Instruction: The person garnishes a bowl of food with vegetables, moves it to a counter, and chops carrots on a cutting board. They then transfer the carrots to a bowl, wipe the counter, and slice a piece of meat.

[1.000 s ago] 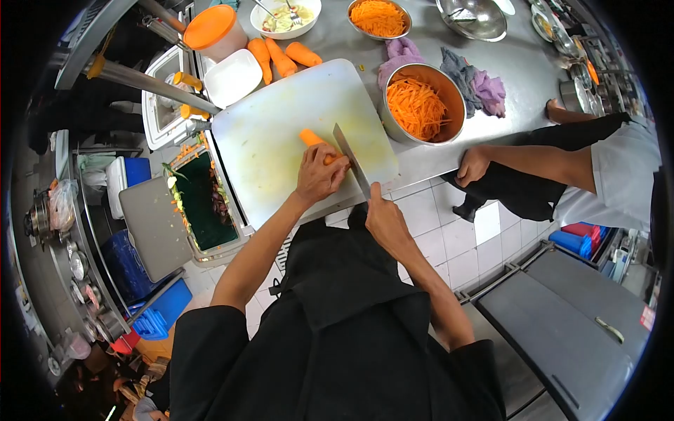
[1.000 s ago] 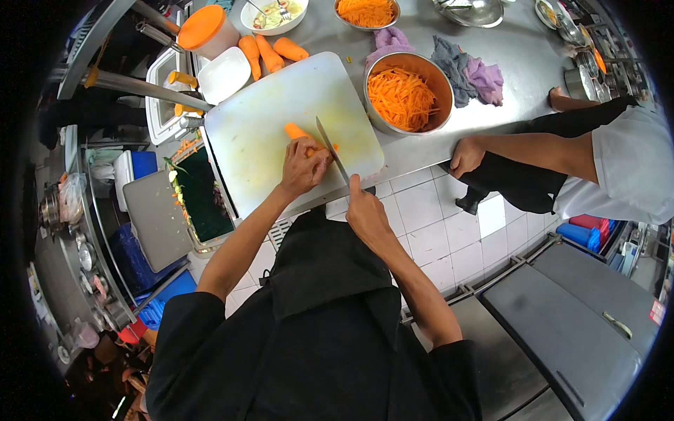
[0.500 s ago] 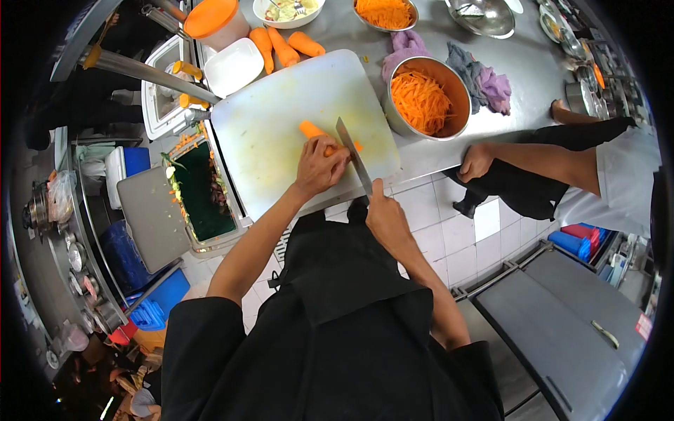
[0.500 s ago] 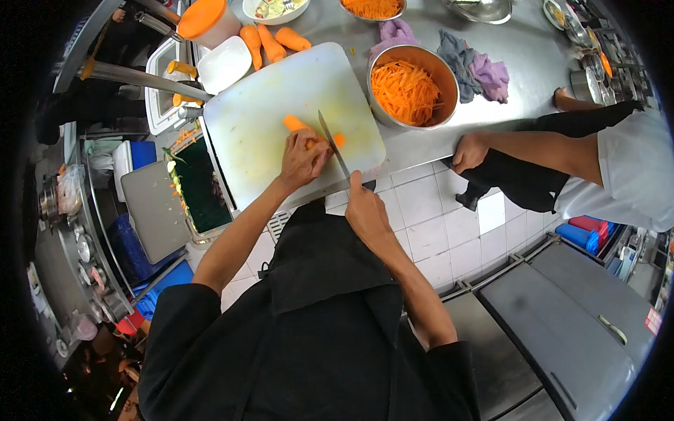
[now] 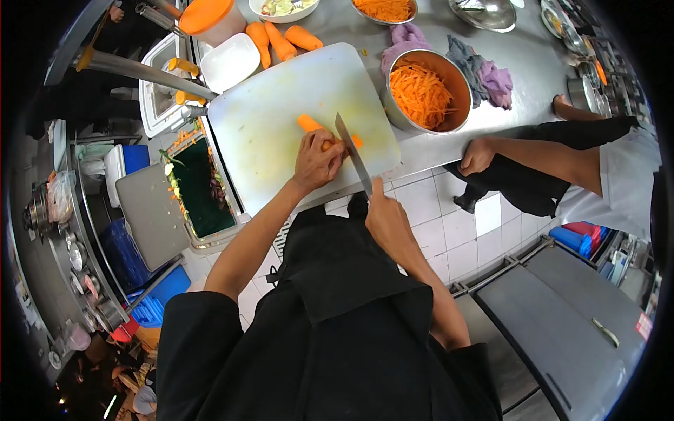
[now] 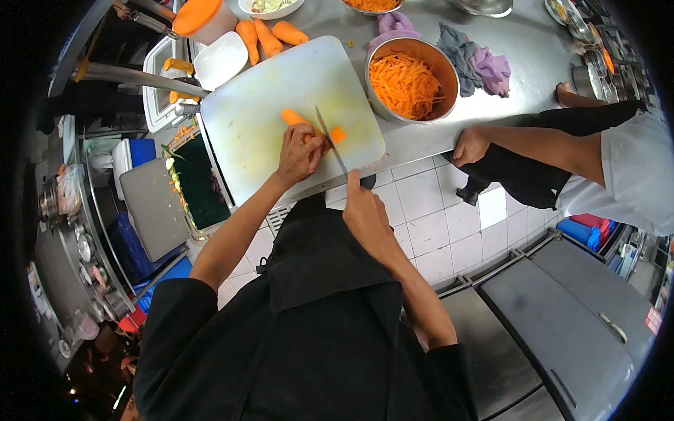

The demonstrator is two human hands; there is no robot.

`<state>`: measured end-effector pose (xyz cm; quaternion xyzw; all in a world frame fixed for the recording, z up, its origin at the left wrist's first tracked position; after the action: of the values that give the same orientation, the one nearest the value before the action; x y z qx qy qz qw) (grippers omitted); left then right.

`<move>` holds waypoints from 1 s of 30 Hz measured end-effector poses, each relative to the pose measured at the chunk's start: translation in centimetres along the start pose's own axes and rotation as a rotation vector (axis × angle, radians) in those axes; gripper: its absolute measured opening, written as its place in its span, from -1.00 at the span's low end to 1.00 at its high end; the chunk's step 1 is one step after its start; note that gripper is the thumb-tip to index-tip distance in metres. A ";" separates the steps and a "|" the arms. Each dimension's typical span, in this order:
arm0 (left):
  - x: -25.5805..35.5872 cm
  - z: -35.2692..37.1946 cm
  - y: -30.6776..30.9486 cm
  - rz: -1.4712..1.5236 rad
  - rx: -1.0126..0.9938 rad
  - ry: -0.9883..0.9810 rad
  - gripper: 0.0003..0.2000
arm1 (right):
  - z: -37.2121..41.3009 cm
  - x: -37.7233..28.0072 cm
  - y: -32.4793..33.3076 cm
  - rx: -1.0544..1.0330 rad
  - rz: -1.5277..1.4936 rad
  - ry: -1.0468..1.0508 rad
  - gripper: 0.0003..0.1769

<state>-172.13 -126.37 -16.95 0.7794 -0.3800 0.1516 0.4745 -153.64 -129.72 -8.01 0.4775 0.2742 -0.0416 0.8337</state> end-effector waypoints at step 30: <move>-0.3 0.1 0.4 0.014 0.017 0.044 -0.78 | 0.1 -1.1 0.4 -0.053 0.072 -0.025 -0.61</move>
<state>-172.63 -126.40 -16.99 0.7772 -0.3735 0.1753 0.4750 -154.36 -129.83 -7.13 0.4641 0.2475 -0.0099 0.8505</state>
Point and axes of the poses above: each hand's wrist, its own z-axis away from the middle knuckle, its own y-axis out of the back of the hand, x = y × z, the point moved 4 cm from there along -z, towards the middle knuckle, and after that the axes turned 8 degrees about z, right-handed, at the moved point
